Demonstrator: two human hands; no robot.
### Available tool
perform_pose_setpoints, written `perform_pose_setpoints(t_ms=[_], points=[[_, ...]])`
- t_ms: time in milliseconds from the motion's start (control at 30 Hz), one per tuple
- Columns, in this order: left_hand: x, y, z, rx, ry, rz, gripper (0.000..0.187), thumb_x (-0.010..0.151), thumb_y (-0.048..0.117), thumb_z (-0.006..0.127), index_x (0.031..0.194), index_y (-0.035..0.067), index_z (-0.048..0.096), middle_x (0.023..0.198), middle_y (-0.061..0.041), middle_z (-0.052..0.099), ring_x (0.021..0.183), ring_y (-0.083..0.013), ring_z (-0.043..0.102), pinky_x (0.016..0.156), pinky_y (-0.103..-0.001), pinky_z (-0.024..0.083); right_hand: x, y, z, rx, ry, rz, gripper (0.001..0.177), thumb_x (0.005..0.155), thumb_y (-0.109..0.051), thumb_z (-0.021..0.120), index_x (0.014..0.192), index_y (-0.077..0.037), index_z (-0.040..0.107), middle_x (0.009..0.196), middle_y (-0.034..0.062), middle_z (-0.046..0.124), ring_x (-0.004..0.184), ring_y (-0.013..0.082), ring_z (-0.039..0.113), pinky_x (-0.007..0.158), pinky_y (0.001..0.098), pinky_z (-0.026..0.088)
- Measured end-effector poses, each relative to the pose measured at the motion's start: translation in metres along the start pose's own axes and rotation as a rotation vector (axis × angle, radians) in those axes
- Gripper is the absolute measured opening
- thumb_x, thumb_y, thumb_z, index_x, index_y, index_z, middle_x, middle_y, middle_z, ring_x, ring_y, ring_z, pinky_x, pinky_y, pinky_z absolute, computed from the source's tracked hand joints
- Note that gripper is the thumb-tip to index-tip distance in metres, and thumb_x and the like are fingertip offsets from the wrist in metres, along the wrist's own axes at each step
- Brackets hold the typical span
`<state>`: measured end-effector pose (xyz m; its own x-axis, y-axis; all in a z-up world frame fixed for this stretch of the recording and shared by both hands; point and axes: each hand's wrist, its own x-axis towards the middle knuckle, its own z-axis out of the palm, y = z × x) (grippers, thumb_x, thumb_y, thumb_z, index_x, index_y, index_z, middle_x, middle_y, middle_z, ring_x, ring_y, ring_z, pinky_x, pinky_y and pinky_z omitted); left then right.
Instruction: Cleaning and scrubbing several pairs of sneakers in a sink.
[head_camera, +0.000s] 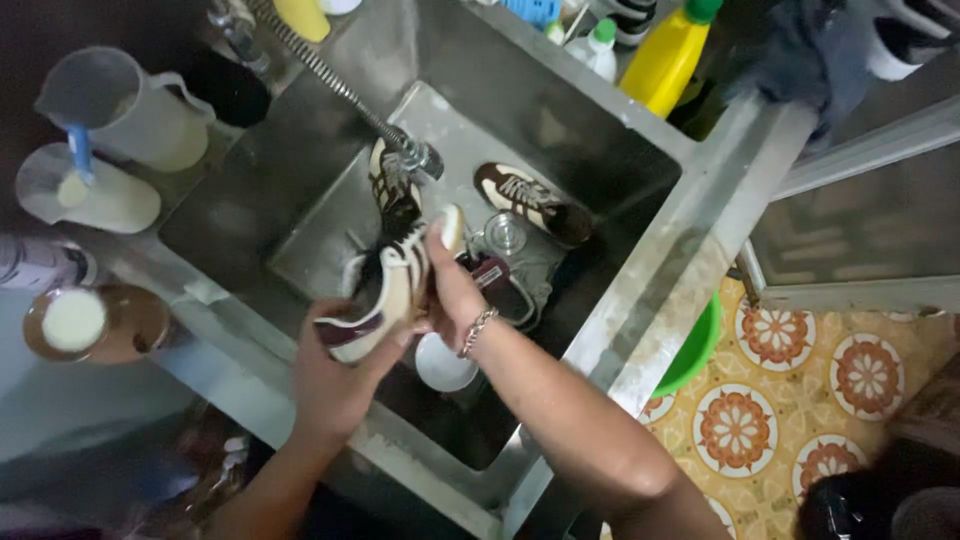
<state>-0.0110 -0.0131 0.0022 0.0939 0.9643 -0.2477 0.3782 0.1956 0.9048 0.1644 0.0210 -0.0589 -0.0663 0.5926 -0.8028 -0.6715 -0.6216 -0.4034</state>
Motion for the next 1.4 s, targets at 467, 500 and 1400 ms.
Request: perform_pose_setpoints(t_ms=[467, 500, 1400], points=[[-0.008, -0.041, -0.072, 0.278, 0.032, 0.502, 0.058, 0.072, 0.020, 0.093, 0.110, -0.001, 0.055, 0.094, -0.017, 0.073, 0.086, -0.0220, 0.076, 0.071, -0.034, 0.062, 0.031, -0.087, -0.130, -1.639, 0.547, -0.422, 0.044, 0.092, -0.045, 0.068, 0.109, -0.005, 0.076, 0.115, 0.0236, 0.071, 0.106, 0.0404, 0.069, 0.094, 0.0469, 0.054], [-0.009, -0.042, -0.073, 0.199, 0.024, 0.492, 0.056, 0.075, 0.020, 0.092, 0.111, 0.000, 0.055, 0.096, -0.016, 0.074, 0.086, -0.0212, 0.077, 0.072, -0.033, 0.064, 0.039, -0.085, -0.133, -1.737, 0.543, -0.299, 0.044, 0.090, -0.044, 0.071, 0.108, -0.004, 0.076, 0.118, 0.0236, 0.070, 0.108, 0.0403, 0.068, 0.095, 0.0466, 0.053], [-0.003, -0.046, -0.074, 0.236, 0.057, 0.362, 0.062, 0.073, 0.031, 0.094, 0.116, 0.003, 0.057, 0.107, -0.023, 0.072, 0.098, -0.0360, 0.076, 0.082, -0.043, 0.060, 0.091, -0.074, -0.111, -1.710, 0.807, -0.598, 0.043, 0.087, -0.015, 0.062, 0.129, -0.011, 0.064, 0.125, 0.0243, 0.067, 0.114, 0.0429, 0.064, 0.094, 0.0514, 0.051]])
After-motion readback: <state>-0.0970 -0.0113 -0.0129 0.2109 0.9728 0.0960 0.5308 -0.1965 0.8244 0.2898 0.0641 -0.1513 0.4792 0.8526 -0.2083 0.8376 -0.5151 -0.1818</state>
